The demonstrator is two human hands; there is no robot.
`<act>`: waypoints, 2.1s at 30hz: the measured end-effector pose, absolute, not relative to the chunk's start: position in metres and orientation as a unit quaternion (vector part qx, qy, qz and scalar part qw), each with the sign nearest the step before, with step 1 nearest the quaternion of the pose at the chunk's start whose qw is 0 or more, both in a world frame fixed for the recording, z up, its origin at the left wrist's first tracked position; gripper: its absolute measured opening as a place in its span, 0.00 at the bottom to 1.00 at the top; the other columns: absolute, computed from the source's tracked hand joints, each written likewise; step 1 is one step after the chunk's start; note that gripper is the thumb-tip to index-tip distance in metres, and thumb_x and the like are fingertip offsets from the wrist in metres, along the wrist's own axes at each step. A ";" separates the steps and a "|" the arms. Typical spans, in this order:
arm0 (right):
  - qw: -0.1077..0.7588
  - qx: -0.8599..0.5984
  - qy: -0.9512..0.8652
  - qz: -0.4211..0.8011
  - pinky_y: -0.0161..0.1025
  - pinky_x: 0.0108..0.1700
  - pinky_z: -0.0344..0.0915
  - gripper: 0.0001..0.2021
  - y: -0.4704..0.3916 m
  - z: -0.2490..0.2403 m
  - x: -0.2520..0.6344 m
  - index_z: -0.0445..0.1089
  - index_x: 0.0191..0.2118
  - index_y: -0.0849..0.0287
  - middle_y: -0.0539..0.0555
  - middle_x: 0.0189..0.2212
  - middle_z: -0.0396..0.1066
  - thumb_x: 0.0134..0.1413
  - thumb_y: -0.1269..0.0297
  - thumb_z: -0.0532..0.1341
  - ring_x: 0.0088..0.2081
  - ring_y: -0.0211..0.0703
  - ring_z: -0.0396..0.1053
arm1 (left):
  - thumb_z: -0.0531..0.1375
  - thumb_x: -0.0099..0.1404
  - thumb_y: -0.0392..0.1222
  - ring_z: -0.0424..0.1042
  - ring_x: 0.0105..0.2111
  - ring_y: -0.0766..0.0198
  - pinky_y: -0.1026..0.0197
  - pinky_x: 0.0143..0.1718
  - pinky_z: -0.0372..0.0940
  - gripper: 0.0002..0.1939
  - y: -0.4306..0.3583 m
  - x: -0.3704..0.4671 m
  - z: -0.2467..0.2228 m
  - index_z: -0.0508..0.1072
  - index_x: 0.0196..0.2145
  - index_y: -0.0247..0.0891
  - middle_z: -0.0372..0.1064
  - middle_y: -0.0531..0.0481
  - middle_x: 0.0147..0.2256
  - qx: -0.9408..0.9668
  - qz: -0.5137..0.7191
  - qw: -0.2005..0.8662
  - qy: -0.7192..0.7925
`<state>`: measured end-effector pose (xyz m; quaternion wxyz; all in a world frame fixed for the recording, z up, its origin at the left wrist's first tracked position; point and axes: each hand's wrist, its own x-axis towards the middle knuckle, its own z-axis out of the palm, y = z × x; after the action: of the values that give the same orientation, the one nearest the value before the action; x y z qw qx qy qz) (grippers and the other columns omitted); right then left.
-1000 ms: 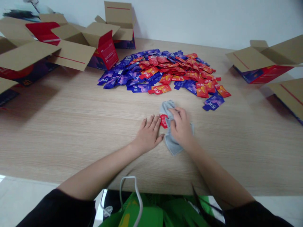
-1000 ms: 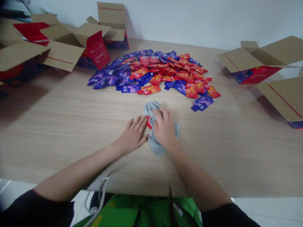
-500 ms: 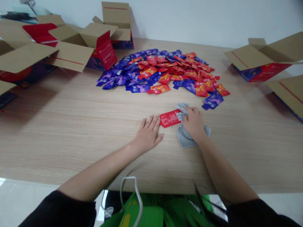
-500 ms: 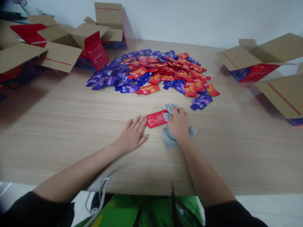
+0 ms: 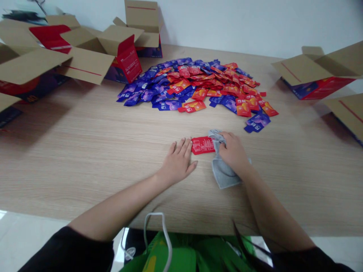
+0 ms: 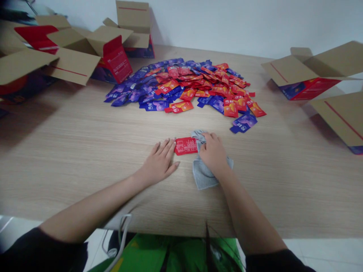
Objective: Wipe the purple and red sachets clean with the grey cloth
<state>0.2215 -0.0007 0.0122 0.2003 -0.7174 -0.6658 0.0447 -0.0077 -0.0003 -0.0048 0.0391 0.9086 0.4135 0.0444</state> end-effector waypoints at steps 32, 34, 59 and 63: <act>0.145 -0.688 -0.710 -0.022 0.54 0.51 0.59 0.24 -0.006 0.006 0.188 0.66 0.60 0.56 0.61 0.59 0.64 0.58 0.64 0.55 0.53 0.59 0.61 | 0.48 0.71 0.56 0.44 0.69 0.47 0.42 0.66 0.46 0.38 -0.002 -0.004 -0.004 0.49 0.68 0.25 0.43 0.34 0.69 0.896 0.040 0.045 0.441; 0.149 -0.708 -0.690 -0.020 0.53 0.52 0.60 0.24 -0.002 0.007 0.206 0.67 0.59 0.60 0.63 0.56 0.66 0.56 0.69 0.53 0.52 0.58 0.62 | 0.48 0.71 0.56 0.44 0.69 0.47 0.42 0.66 0.46 0.38 -0.002 -0.004 -0.004 0.48 0.69 0.26 0.42 0.34 0.69 0.896 0.045 0.047 0.438; 0.113 -0.669 -0.734 -0.035 0.54 0.53 0.54 0.23 -0.003 0.010 0.167 0.62 0.62 0.55 0.61 0.61 0.61 0.63 0.60 0.52 0.57 0.58 0.57 | 0.49 0.71 0.56 0.43 0.69 0.46 0.41 0.66 0.45 0.39 -0.002 -0.002 -0.003 0.49 0.68 0.24 0.42 0.34 0.69 0.895 0.022 0.041 0.443; 0.099 -0.731 -0.673 -0.055 0.52 0.47 0.58 0.22 -0.002 0.010 0.182 0.65 0.59 0.59 0.65 0.56 0.64 0.60 0.67 0.52 0.50 0.59 0.61 | 0.48 0.71 0.56 0.42 0.69 0.46 0.41 0.66 0.45 0.39 -0.001 -0.002 -0.004 0.48 0.69 0.25 0.40 0.35 0.70 0.896 0.021 0.046 0.441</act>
<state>0.1824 -0.0023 0.0097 0.0995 -0.7309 -0.6730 -0.0548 -0.0024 -0.0007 -0.0036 0.0461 0.8962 0.4407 0.0209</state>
